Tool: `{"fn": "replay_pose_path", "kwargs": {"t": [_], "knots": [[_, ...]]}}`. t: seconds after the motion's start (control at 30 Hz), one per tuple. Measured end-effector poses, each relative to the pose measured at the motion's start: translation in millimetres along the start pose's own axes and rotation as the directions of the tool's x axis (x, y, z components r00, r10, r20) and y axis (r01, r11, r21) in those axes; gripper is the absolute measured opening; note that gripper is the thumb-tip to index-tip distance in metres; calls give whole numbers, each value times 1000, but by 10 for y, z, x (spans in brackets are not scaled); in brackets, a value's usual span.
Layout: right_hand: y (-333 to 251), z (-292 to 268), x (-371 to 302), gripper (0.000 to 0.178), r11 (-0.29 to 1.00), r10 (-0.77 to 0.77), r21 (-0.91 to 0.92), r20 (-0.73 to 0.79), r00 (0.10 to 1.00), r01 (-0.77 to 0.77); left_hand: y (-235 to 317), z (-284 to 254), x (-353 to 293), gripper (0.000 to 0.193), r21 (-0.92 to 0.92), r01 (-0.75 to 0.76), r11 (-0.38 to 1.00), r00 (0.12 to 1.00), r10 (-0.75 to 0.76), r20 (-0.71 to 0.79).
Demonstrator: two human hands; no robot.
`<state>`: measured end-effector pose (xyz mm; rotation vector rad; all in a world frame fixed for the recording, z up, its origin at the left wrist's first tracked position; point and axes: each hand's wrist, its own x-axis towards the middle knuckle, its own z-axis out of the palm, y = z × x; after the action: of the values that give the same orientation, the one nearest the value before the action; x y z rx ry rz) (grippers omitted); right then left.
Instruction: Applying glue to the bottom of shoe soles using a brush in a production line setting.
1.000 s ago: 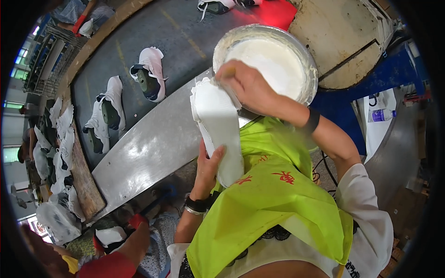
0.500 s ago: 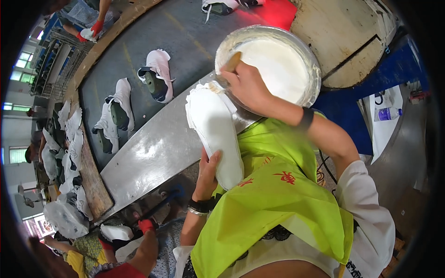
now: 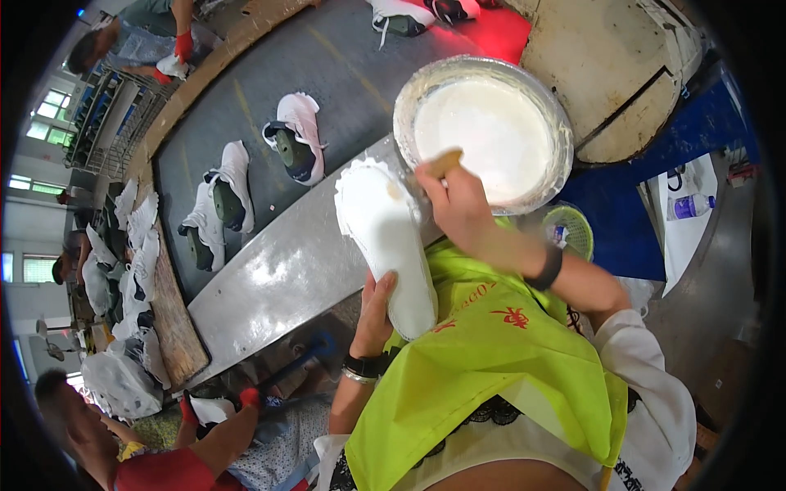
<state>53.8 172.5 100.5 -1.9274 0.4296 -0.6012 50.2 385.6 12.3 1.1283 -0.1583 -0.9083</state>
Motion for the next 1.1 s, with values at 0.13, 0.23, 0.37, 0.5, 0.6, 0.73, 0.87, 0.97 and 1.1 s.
{"fn": "replay_pose_path", "kwargs": {"t": [0.13,0.23,0.37,0.5,0.6,0.73,0.87,0.97,1.1], "knots": [[-159,-208,-250,20,998,61,-4,135,989,-61,289,27,-39,49,-248,92,964,976,-136,-169],[-153,-513,-49,19,999,50,7,81,995,-50,383,-94,285,54,-363,10,932,981,-80,-178],[-409,-917,216,15,859,257,451,30,966,-242,1484,-3,1110,55,-230,2,973,996,-22,-84],[-143,-1011,425,17,894,218,416,-81,972,-166,2328,15,2691,59,164,-5,986,997,-7,73],[-59,-1057,591,16,893,302,384,-127,945,-233,2417,-706,4320,79,274,-39,961,993,68,-99],[275,-1112,745,17,927,337,251,-224,915,-280,2014,-129,5508,107,839,476,264,767,341,-543],[309,-1069,899,13,886,401,323,-175,899,-332,1966,-596,5623,97,802,464,376,660,456,-596],[287,-1053,942,13,904,376,273,-142,916,-329,2264,-447,5226,82,912,333,239,875,284,-393],[195,-999,929,14,915,296,316,-107,949,-250,1809,-376,3965,79,799,-127,-587,804,411,430]]}}
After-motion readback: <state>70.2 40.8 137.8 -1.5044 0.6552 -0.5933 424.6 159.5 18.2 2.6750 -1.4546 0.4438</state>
